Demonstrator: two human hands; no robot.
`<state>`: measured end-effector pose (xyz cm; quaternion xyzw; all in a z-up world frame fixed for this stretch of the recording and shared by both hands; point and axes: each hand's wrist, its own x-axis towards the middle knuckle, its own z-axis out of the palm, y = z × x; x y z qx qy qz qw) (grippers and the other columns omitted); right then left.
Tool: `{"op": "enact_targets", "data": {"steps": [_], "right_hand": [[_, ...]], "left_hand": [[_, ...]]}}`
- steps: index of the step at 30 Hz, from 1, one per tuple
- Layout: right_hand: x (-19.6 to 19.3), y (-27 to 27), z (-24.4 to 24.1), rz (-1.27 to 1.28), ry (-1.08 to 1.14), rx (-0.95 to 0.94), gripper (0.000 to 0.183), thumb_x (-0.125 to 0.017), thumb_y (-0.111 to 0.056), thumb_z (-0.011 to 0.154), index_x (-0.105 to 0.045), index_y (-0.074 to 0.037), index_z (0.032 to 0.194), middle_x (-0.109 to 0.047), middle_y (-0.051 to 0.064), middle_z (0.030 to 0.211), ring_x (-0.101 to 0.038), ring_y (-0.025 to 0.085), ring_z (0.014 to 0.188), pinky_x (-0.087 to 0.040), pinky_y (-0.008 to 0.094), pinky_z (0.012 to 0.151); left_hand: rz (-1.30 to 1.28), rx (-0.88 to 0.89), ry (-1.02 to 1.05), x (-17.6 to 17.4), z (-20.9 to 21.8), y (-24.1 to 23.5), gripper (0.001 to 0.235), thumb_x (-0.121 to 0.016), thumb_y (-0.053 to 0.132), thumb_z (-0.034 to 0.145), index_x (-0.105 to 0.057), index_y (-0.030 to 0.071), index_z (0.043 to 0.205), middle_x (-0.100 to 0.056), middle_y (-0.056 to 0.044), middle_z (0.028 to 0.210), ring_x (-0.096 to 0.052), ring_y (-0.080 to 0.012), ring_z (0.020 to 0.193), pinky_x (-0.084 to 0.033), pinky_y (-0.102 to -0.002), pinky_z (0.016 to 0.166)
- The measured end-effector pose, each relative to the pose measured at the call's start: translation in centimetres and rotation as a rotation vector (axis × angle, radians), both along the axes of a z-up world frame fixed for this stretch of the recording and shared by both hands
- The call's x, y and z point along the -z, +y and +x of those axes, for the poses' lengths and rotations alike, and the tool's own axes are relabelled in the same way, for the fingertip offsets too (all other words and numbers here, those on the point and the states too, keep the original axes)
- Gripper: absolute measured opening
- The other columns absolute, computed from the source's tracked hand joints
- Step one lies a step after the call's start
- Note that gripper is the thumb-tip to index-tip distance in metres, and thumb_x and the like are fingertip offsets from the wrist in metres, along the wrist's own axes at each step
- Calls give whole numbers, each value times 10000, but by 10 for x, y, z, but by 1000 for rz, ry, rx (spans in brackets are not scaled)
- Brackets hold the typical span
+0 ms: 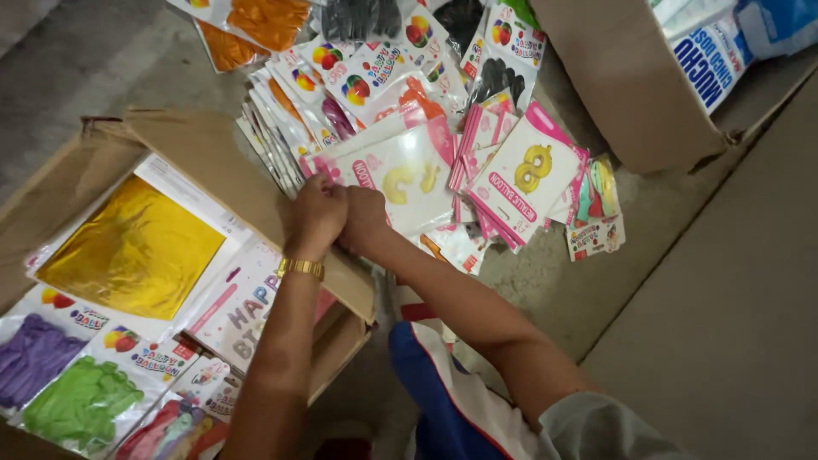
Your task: Sorting and organizing various party decorations and metallic balloons into a cardboard box.
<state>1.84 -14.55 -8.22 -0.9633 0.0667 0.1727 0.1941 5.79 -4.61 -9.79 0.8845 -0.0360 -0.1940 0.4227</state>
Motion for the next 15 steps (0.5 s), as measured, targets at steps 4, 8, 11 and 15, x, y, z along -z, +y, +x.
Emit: {"op": "enact_targets", "data": {"steps": [4,8,11,15], "right_hand": [[6,-13,5,-20,239,-39,148,-737,-231,717,-764,-138,829,-749,134,862,-735,327,851,-579,448,682],[29,-18,4,28,29,56,177,-676,-252,803,-757,-113,877,-748,148,858,-735,344,846,-577,476,692],[7,-21,9,80,89,93,232,-660,-323,856,-764,-120,894,-742,160,872,-723,359,851,-573,484,709],[-12,-29,20,172,128,74,373,-730,-443,766,-772,-85,860,-728,182,874,-710,373,841,-570,488,730]], "left_hand": [[-5,-64,129,-38,3,2,329,-609,247,919,-700,11,1131,-754,-192,986,-751,-323,910,-573,-431,825],[81,-98,22,-39,5,10,272,-632,270,920,-758,44,1005,-754,-188,922,-737,-343,875,-557,-439,798],[57,-113,18,-55,6,7,275,-629,284,908,-766,57,978,-752,-190,900,-734,-345,861,-555,-439,782],[49,-131,36,-41,11,15,283,-604,277,929,-766,64,1020,-737,-214,887,-734,-358,847,-555,-445,779]]}}
